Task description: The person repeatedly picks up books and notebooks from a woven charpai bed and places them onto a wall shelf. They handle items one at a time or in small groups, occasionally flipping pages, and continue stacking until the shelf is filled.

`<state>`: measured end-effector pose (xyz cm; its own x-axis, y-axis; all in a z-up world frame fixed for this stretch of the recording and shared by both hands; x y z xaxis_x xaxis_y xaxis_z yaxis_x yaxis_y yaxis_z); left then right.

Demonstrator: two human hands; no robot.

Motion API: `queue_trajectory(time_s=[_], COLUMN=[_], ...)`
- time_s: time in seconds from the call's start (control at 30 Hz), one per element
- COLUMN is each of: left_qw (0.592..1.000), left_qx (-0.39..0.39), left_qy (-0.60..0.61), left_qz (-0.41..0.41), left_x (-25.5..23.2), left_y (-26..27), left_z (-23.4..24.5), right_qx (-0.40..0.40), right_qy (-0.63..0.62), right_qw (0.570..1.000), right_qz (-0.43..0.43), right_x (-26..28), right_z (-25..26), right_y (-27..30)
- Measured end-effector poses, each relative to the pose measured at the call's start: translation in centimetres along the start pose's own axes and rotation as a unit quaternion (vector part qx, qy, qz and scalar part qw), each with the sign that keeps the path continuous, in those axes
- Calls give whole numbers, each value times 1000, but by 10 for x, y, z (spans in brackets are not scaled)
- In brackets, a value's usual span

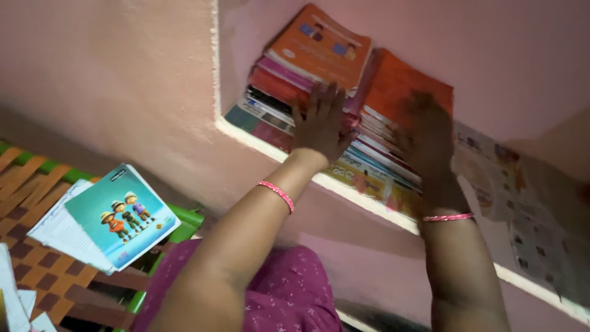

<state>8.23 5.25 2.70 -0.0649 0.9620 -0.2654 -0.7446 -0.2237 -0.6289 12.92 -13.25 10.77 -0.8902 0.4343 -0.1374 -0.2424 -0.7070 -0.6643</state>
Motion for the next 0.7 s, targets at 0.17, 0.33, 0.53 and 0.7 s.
queue_trajectory(time_s=[0.17, 0.33, 0.53, 0.7], left_qw=[999, 999, 985, 941], left_qx=[40, 22, -164, -293], left_qy=[9, 17, 22, 126], left_qz=[19, 18, 43, 117], left_x=[1, 0, 25, 130], left_y=[-4, -17, 25, 128], left_z=[-8, -3, 37, 50], right_qx=[84, 84, 99, 68], right_qy=[40, 115, 34, -64], right_qw=[995, 988, 991, 992], right_qz=[-44, -60, -78, -83], right_x=[23, -16, -2, 58], right_z=[-22, -56, -122, -113], right_y=[-11, 2, 30, -4])
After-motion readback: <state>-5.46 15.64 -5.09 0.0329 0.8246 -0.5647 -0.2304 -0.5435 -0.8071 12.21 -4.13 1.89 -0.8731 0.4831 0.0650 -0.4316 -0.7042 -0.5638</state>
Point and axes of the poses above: each hand's wrist, its own y-axis away from the middle knuckle, its own z-axis out of the back of the hand, x = y × z, the point moved 7 cm from there along -y, towards the middle knuckle, and after that the axes turned 6 degrees about -y, right-handed, at the moved point
